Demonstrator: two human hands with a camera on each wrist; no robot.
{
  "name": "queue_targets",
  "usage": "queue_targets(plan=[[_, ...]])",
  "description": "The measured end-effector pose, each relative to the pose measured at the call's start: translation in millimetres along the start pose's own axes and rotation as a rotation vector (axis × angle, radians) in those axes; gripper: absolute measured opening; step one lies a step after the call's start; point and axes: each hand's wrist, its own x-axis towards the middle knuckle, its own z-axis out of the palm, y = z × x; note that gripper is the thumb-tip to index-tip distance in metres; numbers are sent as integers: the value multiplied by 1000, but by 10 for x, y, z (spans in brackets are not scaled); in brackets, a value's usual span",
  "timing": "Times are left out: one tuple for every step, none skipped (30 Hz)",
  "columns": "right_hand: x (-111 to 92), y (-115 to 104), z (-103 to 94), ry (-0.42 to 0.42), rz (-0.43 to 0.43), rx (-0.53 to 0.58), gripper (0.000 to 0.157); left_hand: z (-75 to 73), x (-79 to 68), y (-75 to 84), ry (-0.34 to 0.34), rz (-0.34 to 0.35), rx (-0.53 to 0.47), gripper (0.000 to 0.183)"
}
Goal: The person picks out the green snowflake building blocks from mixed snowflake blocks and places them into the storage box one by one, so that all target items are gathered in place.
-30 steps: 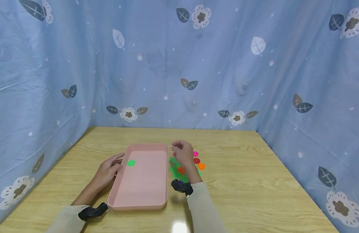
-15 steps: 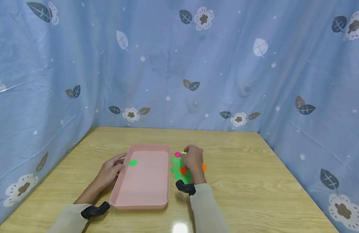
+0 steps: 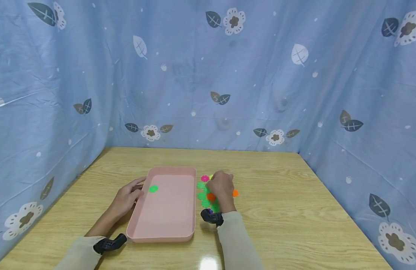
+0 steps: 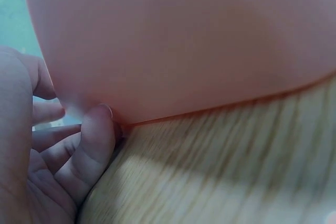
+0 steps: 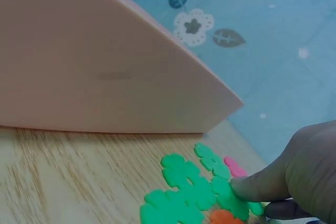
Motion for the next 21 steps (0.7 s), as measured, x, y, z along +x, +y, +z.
queue_targets(plan=[[3, -5, 3, 2, -4, -4, 20, -2, -1, 0, -3, 1, -11, 52], [4, -8, 8, 0, -7, -9, 21, -3, -1, 1, -4, 2, -12, 52], [7, -10, 14, 2, -12, -10, 21, -3, -1, 0, -4, 4, -12, 52], [10, -10, 18, 3, -19, -12, 20, -2, 0, 0, -4, 5, -11, 52], [14, -9, 24, 5, -22, -11, 19, -2, 0, 0, -3, 7, -8, 52], [17, -8, 29, 5, -26, -10, 18, 0, 2, -1, -2, 7, -2, 52], [20, -7, 34, 5, -31, -9, 17, 1, 2, 0, 0, 7, 1, 52], [22, -5, 38, 6, -33, -7, 15, 2, 4, 1, 3, 6, 7, 52], [24, -3, 41, 9, -38, -3, 12, 4, 6, 3, 4, 5, 10, 52], [26, 0, 44, 13, -41, -2, 9, 6, 6, 2, 6, 1, 14, 52], [27, 2, 47, 15, -41, -1, 7, 9, 7, 2, 9, -1, 20, 52], [27, 2, 47, 17, -44, 0, 8, 11, 10, 2, 11, -5, 27, 52], [26, 2, 46, 20, -45, 0, 9, 12, 11, 3, 12, -7, 29, 52], [26, 2, 45, 22, -45, 0, 12, 14, 13, 3, 13, -8, 34, 52], [25, 2, 44, 23, -45, 0, 15, 14, 14, 4, 12, -7, 39, 52], [25, 1, 41, 22, -46, -1, 18, 14, 16, 3, 14, -8, 41, 52], [23, 0, 41, 22, -45, -1, 20, 14, 18, 3, 15, -8, 43, 52], [21, -3, 41, 21, -45, 0, 23, 14, 19, 0, 14, -9, 39, 52], [20, -6, 43, 20, -44, 0, 24, 13, 20, -2, 14, -8, 37, 52], [20, -9, 45, 20, -45, 2, 25, 14, 21, -5, 14, -8, 36, 52], [20, -12, 47, 21, -45, 4, 25, 13, 19, -8, 14, -6, 35, 52]])
